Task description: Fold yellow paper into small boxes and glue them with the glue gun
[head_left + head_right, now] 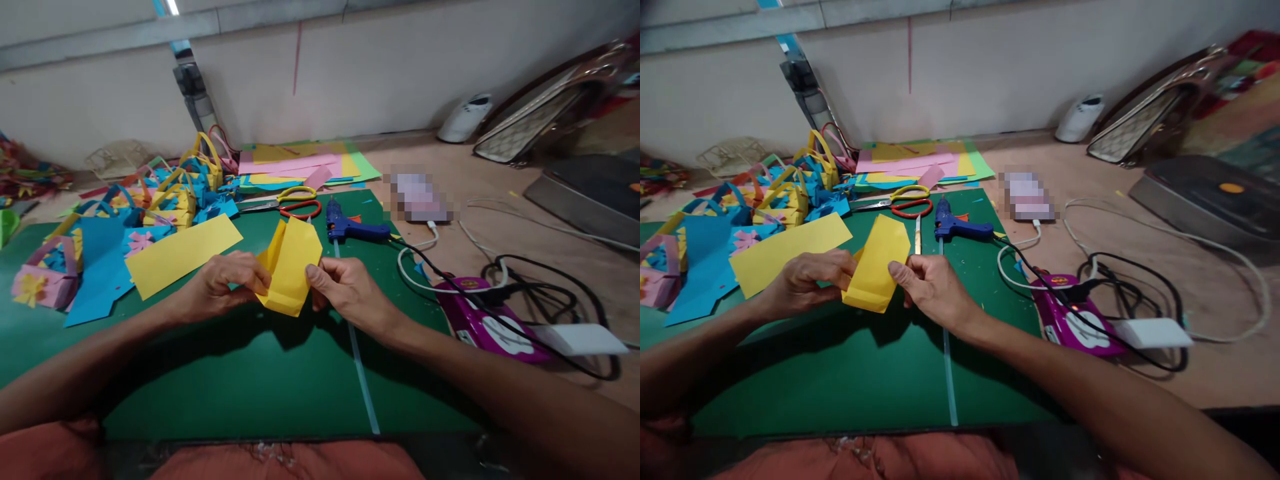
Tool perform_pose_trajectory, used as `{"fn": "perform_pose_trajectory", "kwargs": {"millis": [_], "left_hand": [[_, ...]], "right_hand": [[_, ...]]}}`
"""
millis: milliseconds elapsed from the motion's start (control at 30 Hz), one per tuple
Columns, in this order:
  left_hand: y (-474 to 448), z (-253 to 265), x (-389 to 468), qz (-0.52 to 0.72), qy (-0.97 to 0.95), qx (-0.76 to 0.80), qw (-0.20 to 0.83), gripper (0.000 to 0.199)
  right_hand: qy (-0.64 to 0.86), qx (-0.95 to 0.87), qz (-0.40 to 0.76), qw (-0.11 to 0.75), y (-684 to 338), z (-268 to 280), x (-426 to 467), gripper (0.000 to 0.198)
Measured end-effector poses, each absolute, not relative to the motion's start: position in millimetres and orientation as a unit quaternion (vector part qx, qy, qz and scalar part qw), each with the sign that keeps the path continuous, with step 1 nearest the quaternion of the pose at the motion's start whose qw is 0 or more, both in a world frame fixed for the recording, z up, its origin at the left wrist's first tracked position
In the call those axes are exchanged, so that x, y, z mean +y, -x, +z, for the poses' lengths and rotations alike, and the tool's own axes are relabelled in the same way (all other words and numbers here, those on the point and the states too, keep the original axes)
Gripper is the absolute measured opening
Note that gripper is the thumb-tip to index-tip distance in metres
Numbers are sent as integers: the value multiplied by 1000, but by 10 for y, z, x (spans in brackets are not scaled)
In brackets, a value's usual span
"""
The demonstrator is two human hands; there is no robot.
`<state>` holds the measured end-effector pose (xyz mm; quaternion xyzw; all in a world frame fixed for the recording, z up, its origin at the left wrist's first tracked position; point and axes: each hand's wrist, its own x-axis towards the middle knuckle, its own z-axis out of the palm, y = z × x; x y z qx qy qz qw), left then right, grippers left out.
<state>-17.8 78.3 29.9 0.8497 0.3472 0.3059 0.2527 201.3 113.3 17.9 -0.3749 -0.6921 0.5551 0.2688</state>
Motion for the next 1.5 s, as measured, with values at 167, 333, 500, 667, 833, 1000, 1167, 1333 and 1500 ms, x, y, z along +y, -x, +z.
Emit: {"fn": "perform_pose_trajectory", "kwargs": {"millis": [167, 333, 500, 667, 833, 1000, 1167, 1333, 1500], "left_hand": [[183, 389, 753, 257, -877, 340, 220, 23], [202, 397, 729, 214, -891, 346, 204, 18], [210, 399, 722, 191, -896, 365, 167, 13], [138, 410, 667, 204, -893, 385, 111, 26], [48, 357, 614, 243, -872, 408, 117, 27], [17, 327, 606, 252, -861, 422, 128, 19], [12, 327, 601, 264, -858, 415, 148, 18], [-14, 365, 602, 316, -837, 400, 198, 13], [5, 465, 579, 363, -765, 426, 318, 13]], "right_hand": [[363, -693, 556, 281, -1998, 183, 1116, 44], [364, -711, 540, 266, -1984, 196, 1081, 40], [376, -717, 518, 276, -1972, 184, 1080, 40], [399, -710, 486, 317, -1969, 185, 1073, 43], [400, -700, 484, 341, -1961, 214, 1026, 45], [397, -691, 493, 349, -1958, 230, 998, 46], [394, -690, 496, 352, -1962, 238, 1011, 46], [387, -686, 509, 346, -1959, 226, 1024, 39], [380, -709, 491, 335, -1956, 230, 1005, 34]]}}
